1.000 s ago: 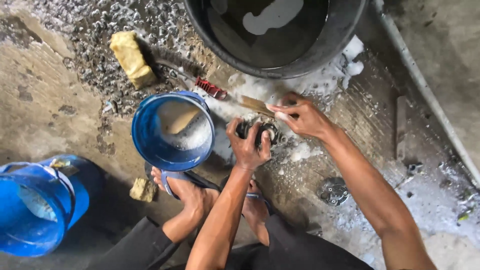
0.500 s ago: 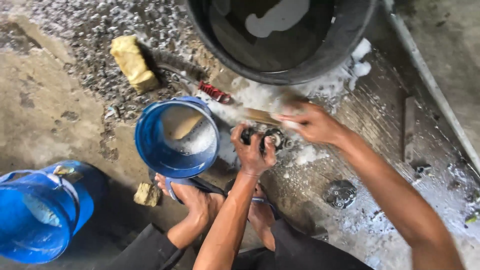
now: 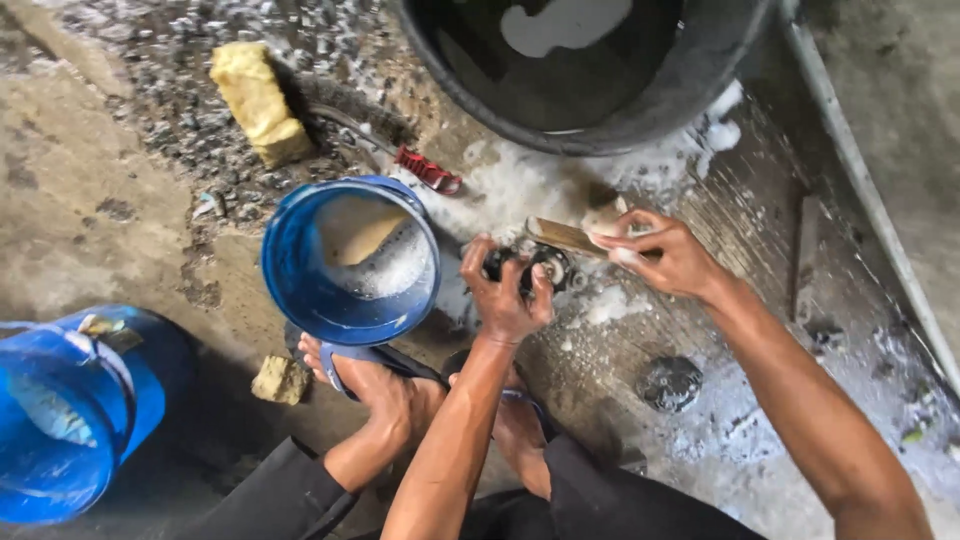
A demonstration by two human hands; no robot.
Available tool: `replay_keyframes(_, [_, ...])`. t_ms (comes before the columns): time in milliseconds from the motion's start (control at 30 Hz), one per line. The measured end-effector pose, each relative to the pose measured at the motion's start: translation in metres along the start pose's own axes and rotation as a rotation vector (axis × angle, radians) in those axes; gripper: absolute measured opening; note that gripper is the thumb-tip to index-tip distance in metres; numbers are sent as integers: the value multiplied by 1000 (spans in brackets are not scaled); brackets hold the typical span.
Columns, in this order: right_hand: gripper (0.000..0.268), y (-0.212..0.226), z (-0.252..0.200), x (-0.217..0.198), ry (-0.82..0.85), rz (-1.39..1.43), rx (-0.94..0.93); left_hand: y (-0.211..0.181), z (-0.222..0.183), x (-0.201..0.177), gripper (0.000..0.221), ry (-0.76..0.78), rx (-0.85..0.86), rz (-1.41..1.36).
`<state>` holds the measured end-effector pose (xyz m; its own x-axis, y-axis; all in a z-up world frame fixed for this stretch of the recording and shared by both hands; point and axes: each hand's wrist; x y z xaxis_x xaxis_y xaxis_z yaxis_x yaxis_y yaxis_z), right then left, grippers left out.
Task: Cleaning a car alternator using a brush, sponge, and soapy water on a workshop floor.
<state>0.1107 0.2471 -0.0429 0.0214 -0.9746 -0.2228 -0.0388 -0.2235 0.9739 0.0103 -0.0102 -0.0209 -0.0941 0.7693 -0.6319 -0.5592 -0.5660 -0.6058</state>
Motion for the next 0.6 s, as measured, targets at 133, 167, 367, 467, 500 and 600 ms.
replay_keyframes(133, [25,28,48,27,4,-42,-95,-2,1,-3,21,-14,-22,15])
replay_keyframes(167, [25,33,58,29,14,-29,-109,0,1,-1,19,-10,-8,11])
replay_keyframes(367, [30,-27,-8,-14,27,-31,-83,3,-4,3,18,-18,5,9])
replay_keyframes(467, [30,-64,-9,1,12,-116,-83,2,0,1,19,-21,14,8])
replay_keyframes(500, [30,-73,-5,15,-10,-202,-129,2,1,-1,20,-5,26,5])
replay_keyframes(600, [30,-25,48,43,-65,0,-68,-7,11,-7,16,27,28,-35])
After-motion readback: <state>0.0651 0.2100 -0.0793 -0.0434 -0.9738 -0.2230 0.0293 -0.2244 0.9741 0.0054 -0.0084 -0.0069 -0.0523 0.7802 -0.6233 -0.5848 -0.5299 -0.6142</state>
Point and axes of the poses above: each hand's wrist, its own z-axis towards the middle knuckle, its own x-axis out of the palm, y = z × x, and after that the axes turned 8 degrees about z, right-handed
